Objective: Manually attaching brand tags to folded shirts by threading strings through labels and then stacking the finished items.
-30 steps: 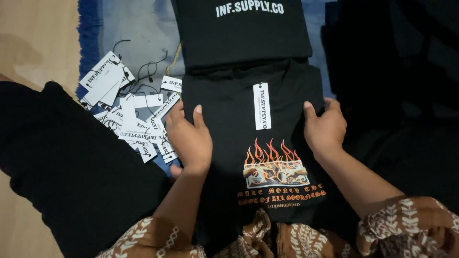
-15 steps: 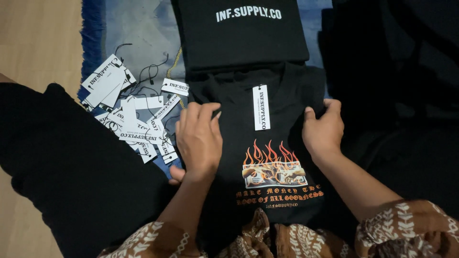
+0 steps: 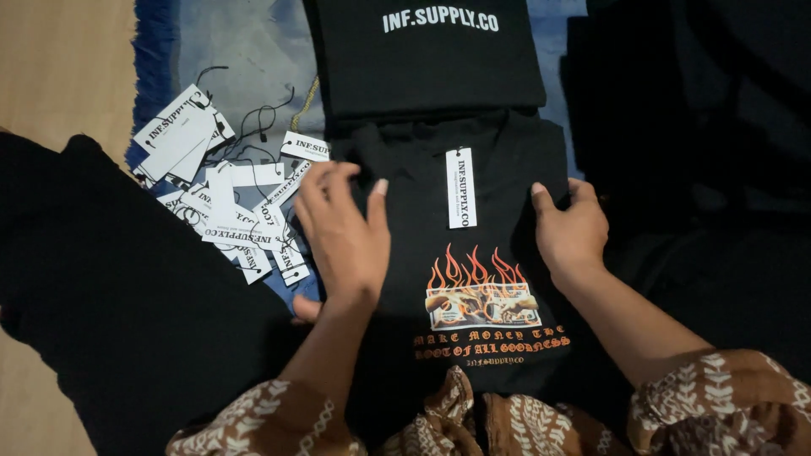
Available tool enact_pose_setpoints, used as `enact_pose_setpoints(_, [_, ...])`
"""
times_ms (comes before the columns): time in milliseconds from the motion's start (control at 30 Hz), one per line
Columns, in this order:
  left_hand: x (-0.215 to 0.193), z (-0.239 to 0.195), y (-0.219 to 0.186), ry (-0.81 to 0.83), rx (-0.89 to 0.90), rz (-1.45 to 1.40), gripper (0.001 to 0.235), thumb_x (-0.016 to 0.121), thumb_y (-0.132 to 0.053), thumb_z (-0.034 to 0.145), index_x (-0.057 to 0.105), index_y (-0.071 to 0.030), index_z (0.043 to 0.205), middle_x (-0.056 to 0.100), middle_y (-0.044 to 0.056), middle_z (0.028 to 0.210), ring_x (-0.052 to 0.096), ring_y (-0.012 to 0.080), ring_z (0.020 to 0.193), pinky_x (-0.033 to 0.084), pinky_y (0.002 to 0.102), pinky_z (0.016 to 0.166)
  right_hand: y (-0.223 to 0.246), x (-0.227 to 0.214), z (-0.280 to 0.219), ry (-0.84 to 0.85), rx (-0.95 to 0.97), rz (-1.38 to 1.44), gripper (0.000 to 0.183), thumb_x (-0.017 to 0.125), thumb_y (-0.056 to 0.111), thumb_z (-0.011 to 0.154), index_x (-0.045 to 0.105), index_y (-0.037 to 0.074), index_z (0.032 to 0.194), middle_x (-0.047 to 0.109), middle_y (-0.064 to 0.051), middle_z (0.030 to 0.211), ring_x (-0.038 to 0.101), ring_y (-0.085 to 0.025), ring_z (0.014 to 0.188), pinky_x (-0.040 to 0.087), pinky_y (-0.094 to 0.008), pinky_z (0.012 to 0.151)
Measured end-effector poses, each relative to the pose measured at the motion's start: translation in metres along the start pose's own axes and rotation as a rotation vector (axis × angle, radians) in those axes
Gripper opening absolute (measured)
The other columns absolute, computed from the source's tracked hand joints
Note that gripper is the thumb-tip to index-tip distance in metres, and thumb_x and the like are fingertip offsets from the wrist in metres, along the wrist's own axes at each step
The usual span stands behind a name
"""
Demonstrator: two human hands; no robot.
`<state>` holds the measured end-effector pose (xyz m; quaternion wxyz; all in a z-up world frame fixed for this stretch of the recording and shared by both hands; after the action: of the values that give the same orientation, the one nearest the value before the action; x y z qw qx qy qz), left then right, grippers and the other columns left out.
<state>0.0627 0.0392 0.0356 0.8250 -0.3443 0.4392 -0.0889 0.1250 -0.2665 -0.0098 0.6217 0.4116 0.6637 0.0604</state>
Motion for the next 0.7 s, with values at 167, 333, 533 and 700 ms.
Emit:
enact_pose_setpoints(167, [0.012,0.000,0.031,0.044,-0.233,-0.092,0.028,0.064,-0.026,0.104,0.058,-0.012,0.128,0.066,0.013,0.112,0.066,0.0366,0.107,0.050,0.048,0.091,-0.007,0.001,0.005,0.012,-0.010,0.014,0.056,0.069,0.032,0.102,0.050,0.001,0.146,0.057,-0.029,0.137,0.054,-0.046,0.130,0.050,-0.060,0.098])
enact_pose_setpoints(333, [0.017,0.008,0.047,0.113,-0.370,-0.170,0.042,0.062,-0.039,0.104,0.051,-0.015,0.136,0.073,0.016,0.113,0.069,0.0402,0.109,0.050,0.054,0.094,-0.004,-0.002,0.001,-0.037,-0.040,0.018,0.048,0.071,0.026,0.101,0.056,0.003,0.140,0.061,-0.026,0.130,0.059,-0.045,0.124,0.053,-0.059,0.094])
enact_pose_setpoints(533, [0.041,0.035,0.079,0.129,-0.460,-0.188,0.068,0.081,-0.061,0.086,0.068,-0.004,0.121,0.076,0.017,0.102,0.074,0.0350,0.103,0.058,0.048,0.086,-0.012,0.005,0.009,0.000,-0.010,0.044,0.055,0.074,0.039,0.099,0.056,0.007,0.141,0.064,-0.022,0.123,0.061,-0.042,0.121,0.052,-0.057,0.094])
enact_pose_setpoints(700, [0.061,0.030,0.106,0.241,-0.714,-0.371,0.054,0.085,-0.047,0.085,0.070,-0.006,0.117,0.071,0.002,0.084,0.074,0.0227,0.087,0.063,0.038,0.073,-0.019,0.009,0.011,-0.028,0.025,0.074,0.056,0.076,0.049,0.096,0.064,0.011,0.135,0.069,-0.019,0.121,0.062,-0.039,0.121,0.052,-0.051,0.095])
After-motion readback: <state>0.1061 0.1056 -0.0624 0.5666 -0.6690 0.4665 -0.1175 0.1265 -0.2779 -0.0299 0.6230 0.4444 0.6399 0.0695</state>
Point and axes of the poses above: each hand's wrist, its own z-axis towards the middle knuckle, its own x-axis out of the palm, y = z × x, the point moved 9 cm from there along z, towards the middle knuckle
